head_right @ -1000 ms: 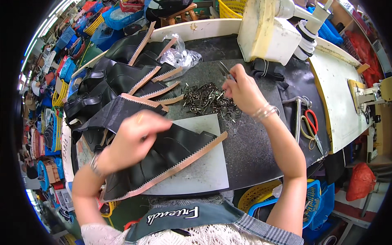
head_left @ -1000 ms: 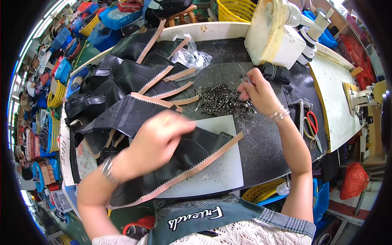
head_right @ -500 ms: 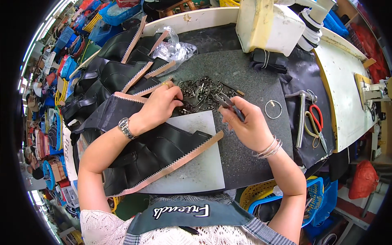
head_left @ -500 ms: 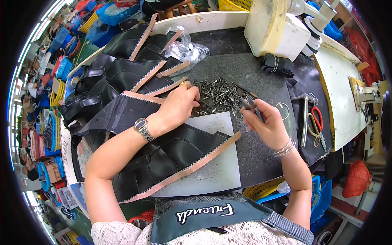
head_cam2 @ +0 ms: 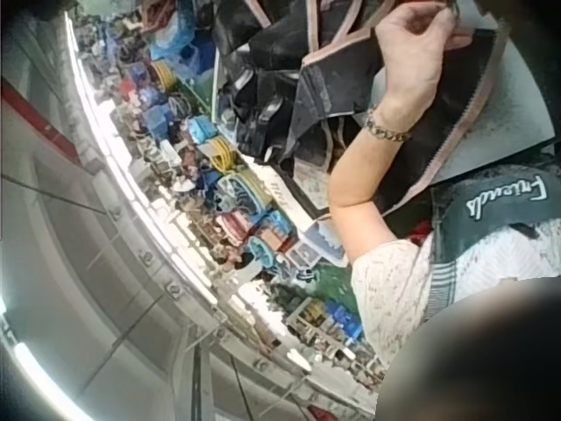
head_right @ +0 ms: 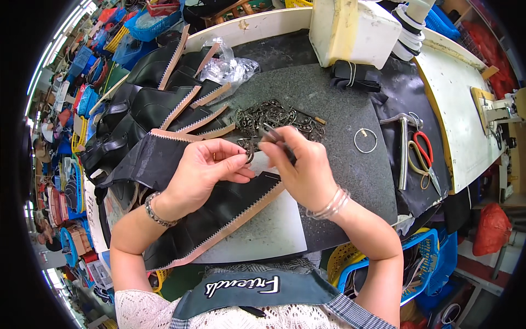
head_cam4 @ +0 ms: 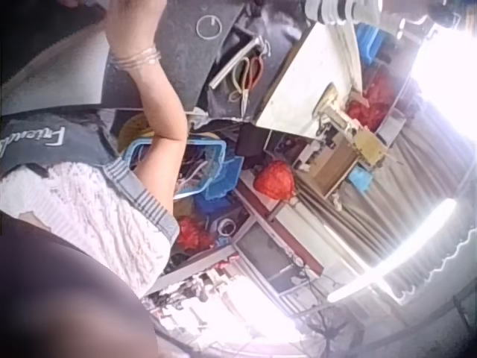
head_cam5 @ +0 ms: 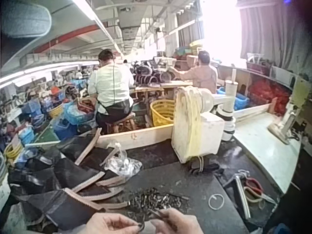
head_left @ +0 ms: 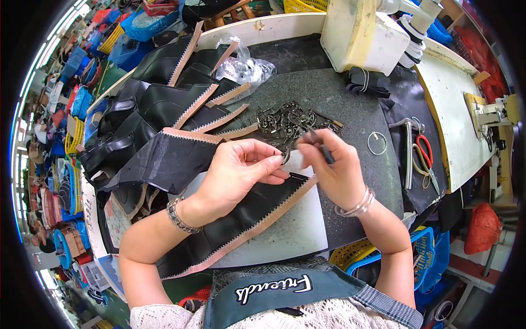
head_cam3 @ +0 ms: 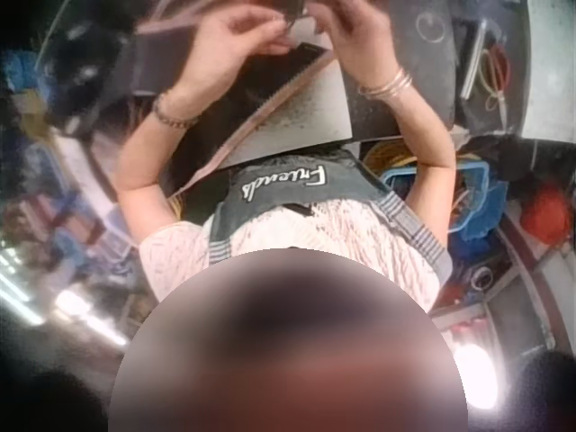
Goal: The recorder is assembling metal buckles and prongs onto leather shoe straps at a factory workstation.
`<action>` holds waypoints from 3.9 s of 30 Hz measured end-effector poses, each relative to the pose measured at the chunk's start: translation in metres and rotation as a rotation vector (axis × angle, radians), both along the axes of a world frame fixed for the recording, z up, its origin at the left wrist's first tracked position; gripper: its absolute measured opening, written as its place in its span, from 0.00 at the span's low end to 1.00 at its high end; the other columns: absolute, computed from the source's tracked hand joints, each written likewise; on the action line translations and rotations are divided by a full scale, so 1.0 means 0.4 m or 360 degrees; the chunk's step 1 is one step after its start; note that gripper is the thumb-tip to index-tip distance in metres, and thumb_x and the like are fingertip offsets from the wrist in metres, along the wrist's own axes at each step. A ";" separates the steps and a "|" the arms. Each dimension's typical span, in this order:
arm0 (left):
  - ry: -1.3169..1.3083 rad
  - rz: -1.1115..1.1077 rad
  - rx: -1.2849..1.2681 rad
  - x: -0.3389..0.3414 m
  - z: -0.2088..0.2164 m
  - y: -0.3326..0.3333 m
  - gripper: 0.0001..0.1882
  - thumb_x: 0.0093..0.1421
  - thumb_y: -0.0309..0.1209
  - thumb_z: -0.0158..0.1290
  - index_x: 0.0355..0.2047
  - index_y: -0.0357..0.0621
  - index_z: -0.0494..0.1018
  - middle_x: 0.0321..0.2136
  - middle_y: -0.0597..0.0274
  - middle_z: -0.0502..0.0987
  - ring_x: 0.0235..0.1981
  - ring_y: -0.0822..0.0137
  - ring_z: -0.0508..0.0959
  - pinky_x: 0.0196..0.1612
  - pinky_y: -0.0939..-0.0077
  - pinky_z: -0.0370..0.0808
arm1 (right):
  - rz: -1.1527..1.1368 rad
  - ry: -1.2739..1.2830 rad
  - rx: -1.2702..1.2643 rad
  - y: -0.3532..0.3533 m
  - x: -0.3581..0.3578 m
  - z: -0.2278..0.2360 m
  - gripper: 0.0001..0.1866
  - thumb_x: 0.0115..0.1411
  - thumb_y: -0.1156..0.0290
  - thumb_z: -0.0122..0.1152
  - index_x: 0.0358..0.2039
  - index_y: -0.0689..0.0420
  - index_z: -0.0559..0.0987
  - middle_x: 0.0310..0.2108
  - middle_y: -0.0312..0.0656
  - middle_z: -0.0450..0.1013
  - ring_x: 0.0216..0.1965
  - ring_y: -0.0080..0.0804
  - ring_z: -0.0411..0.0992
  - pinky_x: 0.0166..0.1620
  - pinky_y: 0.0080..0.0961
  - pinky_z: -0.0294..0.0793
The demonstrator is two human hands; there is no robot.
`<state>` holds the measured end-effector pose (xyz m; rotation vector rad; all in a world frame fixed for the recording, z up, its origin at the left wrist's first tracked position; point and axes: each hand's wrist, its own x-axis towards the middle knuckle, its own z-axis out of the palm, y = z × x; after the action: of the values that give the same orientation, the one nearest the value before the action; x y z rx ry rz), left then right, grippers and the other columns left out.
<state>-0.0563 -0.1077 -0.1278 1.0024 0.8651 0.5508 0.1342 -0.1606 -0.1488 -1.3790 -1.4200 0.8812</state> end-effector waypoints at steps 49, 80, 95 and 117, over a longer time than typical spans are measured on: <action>-0.0096 -0.0266 -0.0114 0.002 0.052 -0.006 0.10 0.59 0.24 0.54 0.38 0.28 0.74 0.30 0.51 0.79 0.29 0.65 0.82 0.33 0.76 0.82 | 0.0074 -0.0435 0.0999 -0.013 0.015 -0.005 0.21 0.43 0.75 0.73 0.40 0.62 0.78 0.27 0.42 0.73 0.19 0.27 0.71 0.21 0.20 0.70; -0.0113 -0.0014 0.0580 0.070 -0.007 -0.040 0.04 0.56 0.19 0.56 0.32 0.34 0.75 0.32 0.61 0.75 0.33 0.74 0.78 0.37 0.81 0.76 | 0.0110 0.0842 -0.0173 -0.093 0.047 0.039 0.12 0.59 0.77 0.59 0.43 0.63 0.77 0.28 0.35 0.74 0.26 0.18 0.71 0.26 0.15 0.70; 0.0065 -0.0549 -0.0066 0.042 0.048 -0.015 0.07 0.58 0.24 0.56 0.34 0.31 0.76 0.28 0.58 0.79 0.29 0.68 0.81 0.34 0.77 0.81 | 0.0634 -0.0469 0.0709 -0.085 0.097 0.043 0.21 0.43 0.78 0.70 0.41 0.61 0.79 0.29 0.44 0.77 0.26 0.38 0.77 0.27 0.25 0.76; 0.0480 -0.0497 0.1605 0.228 -0.100 0.137 0.12 0.52 0.23 0.59 0.38 0.37 0.76 0.29 0.58 0.78 0.33 0.63 0.77 0.39 0.73 0.75 | -0.0508 -0.1064 0.0476 0.049 0.288 -0.032 0.03 0.51 0.76 0.63 0.27 0.59 0.77 0.25 0.45 0.74 0.27 0.44 0.76 0.29 0.31 0.75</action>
<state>0.0350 -0.0529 -0.1680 2.1418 0.6498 0.5749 0.2495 -0.1409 -0.1616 -1.6763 -1.6616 -0.0234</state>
